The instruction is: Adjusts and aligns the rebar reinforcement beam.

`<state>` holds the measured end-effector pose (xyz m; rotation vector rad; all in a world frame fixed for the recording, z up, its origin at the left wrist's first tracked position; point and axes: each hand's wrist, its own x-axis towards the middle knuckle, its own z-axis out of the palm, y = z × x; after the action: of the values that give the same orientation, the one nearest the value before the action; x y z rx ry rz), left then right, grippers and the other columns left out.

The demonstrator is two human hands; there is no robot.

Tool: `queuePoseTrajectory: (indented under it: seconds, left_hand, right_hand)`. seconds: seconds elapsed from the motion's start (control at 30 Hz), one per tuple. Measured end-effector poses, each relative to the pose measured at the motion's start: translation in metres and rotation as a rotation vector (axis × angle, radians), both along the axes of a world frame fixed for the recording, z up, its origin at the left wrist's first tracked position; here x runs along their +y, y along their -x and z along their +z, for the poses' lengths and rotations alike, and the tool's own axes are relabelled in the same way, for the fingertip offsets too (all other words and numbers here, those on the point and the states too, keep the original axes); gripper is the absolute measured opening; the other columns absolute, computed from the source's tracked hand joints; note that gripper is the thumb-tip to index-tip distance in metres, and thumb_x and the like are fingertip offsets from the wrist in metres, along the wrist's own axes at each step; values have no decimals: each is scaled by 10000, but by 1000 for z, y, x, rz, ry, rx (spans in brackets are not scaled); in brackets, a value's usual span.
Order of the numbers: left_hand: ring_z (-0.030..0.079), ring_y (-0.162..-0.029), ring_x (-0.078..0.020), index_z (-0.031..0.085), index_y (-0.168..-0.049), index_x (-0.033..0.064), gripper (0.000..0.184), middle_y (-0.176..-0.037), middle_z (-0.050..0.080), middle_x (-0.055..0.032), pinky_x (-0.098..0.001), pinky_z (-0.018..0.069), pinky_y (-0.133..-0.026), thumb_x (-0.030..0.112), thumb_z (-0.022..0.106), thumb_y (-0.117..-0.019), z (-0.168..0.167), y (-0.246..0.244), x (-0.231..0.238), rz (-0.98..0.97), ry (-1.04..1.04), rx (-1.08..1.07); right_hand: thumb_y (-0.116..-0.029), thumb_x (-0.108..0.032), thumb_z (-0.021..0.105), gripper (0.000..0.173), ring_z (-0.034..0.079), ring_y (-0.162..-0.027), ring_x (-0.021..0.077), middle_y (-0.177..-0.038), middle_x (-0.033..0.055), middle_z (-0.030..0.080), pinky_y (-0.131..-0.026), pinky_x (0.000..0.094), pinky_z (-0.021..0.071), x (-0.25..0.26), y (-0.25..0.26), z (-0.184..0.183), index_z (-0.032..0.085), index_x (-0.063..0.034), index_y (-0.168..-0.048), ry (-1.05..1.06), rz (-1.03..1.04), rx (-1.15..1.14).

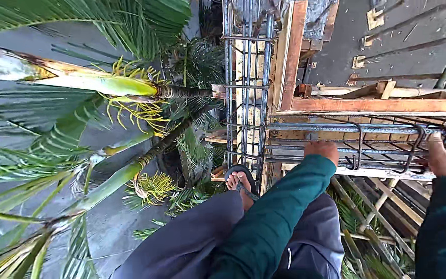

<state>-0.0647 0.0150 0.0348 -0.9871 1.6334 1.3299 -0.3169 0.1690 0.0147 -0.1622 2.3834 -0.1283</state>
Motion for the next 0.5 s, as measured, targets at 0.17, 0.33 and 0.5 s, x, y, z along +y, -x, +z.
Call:
queuePoseTrajectory:
  seconds: [0.17,0.33,0.5]
  left_hand:
    - [580,-1275,-417,621,-1346,6,440,-1322,639,-240,-636,451,-1042,133,723,-938,3,-6,-1,10,-14,69]
    - [527,-1345,-402,508,-1461,-31,617,-1431,561,-247,-545,449,-1079,67,757,-905,4,-36,-8,-239,88,315]
    - [611,-1233,-392,682,-1277,37,348,-1280,654,-202,-579,491,-1033,125,715,-942,34,-154,-90,-338,110,358]
  right_hand:
    - [-1052,-572,458,722,665,-944,246,-1299,242,593,-860,445,545,6,-2,-5,389,-24,-1516,53,-39,16]
    - [-1072,-493,476,614,579,-749,87,-1112,128,594,-710,298,513,6,-1,-7,437,-23,-1465,73,-67,27]
    - [-1054,-461,529,537,566,-681,56,-992,60,600,-662,274,513,7,-2,7,510,-49,-1398,95,-72,35]
